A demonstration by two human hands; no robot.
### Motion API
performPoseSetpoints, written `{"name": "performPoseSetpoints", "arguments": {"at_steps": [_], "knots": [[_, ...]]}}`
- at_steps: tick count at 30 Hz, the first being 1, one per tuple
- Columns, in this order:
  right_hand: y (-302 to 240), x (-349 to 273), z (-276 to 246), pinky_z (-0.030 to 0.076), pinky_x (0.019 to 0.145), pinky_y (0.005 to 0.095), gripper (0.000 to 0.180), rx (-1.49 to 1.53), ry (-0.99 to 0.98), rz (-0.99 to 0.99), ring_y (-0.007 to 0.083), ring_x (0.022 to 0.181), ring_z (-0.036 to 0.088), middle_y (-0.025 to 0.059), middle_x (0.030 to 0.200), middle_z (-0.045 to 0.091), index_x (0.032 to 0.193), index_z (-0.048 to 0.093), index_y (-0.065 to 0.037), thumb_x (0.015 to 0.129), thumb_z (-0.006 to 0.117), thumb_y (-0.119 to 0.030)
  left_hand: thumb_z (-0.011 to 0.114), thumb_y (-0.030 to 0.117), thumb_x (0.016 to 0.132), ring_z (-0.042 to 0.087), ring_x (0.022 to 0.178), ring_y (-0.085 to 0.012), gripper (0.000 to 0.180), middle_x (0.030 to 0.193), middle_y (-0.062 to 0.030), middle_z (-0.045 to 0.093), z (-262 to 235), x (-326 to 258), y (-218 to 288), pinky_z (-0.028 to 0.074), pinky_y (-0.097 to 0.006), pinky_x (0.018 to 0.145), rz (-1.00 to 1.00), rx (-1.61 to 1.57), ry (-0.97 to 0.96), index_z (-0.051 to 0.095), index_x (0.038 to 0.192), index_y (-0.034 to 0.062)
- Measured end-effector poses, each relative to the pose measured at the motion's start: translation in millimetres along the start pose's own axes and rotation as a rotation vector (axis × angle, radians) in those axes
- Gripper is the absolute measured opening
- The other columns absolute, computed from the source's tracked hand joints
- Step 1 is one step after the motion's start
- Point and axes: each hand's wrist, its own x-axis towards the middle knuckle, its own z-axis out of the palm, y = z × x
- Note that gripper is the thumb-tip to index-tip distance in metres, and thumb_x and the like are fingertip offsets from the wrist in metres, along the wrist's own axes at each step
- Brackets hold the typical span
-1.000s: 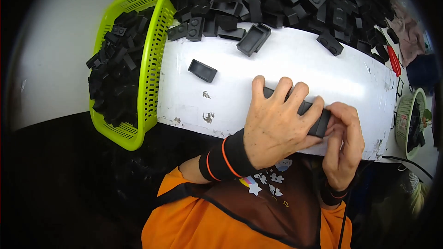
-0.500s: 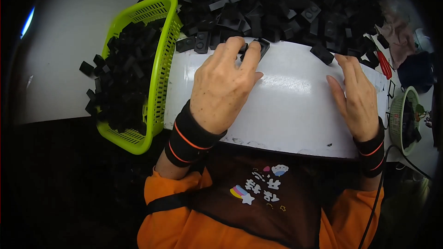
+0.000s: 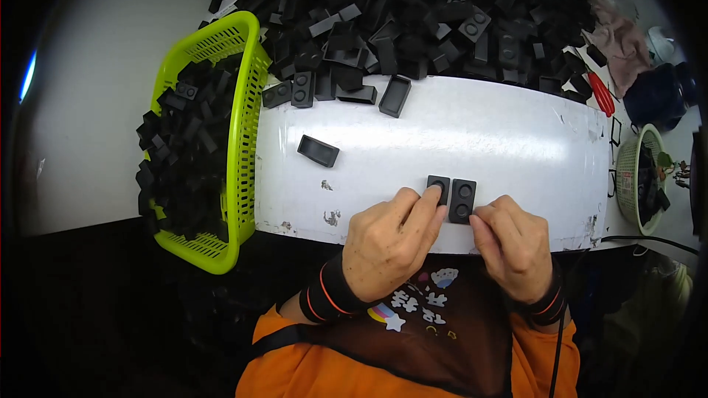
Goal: The person places a basket on the work surface and gathers plastic components from a pile. The person then arranges the components into rows by hand and trims excess material using scissors.
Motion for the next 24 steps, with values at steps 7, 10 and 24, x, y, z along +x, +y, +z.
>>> {"name": "performPoseSetpoints", "arguments": {"at_steps": [7,10,24], "knots": [[74,95,-37,0.042,0.093,0.0416,0.034,-0.624,0.289,-0.194,0.0283,0.112,0.053,0.0101,0.114,0.058,0.111,0.061,-0.003,0.079,0.071,-0.005,0.08,0.023,0.075,0.065,0.076,-0.0263,0.059,0.115,-0.0157,0.053,0,31,8,0.056,-0.036,0.064,0.073,-0.025,-0.209,0.055,0.12,-0.006],[108,107,-37,0.035,0.103,0.0476,0.038,-0.712,0.261,-0.285,0.028,0.12,0.049,0.008,0.119,0.057,0.116,0.061,-0.008,0.079,0.072,-0.007,0.081,0.021,0.073,0.065,0.077,-0.0293,0.058,0.112,-0.0137,0.055,3,41,4,0.056,-0.036,0.069,0.145,-0.043,-0.271,0.057,0.118,-0.0064],[29,33,-48,0.044,0.089,0.0435,0.045,-0.16,0.093,-0.219,0.0343,0.105,0.055,0.0208,0.116,0.057,0.106,0.055,0.006,0.068,0.077,-0.006,0.079,0.031,0.076,0.064,0.066,-0.0196,0.05,0.106,-0.0128,0.056,-23,59,-7,0.054,-0.031,0.055,0.211,0.145,-0.039,0.063,0.109,-0.0025]]}}
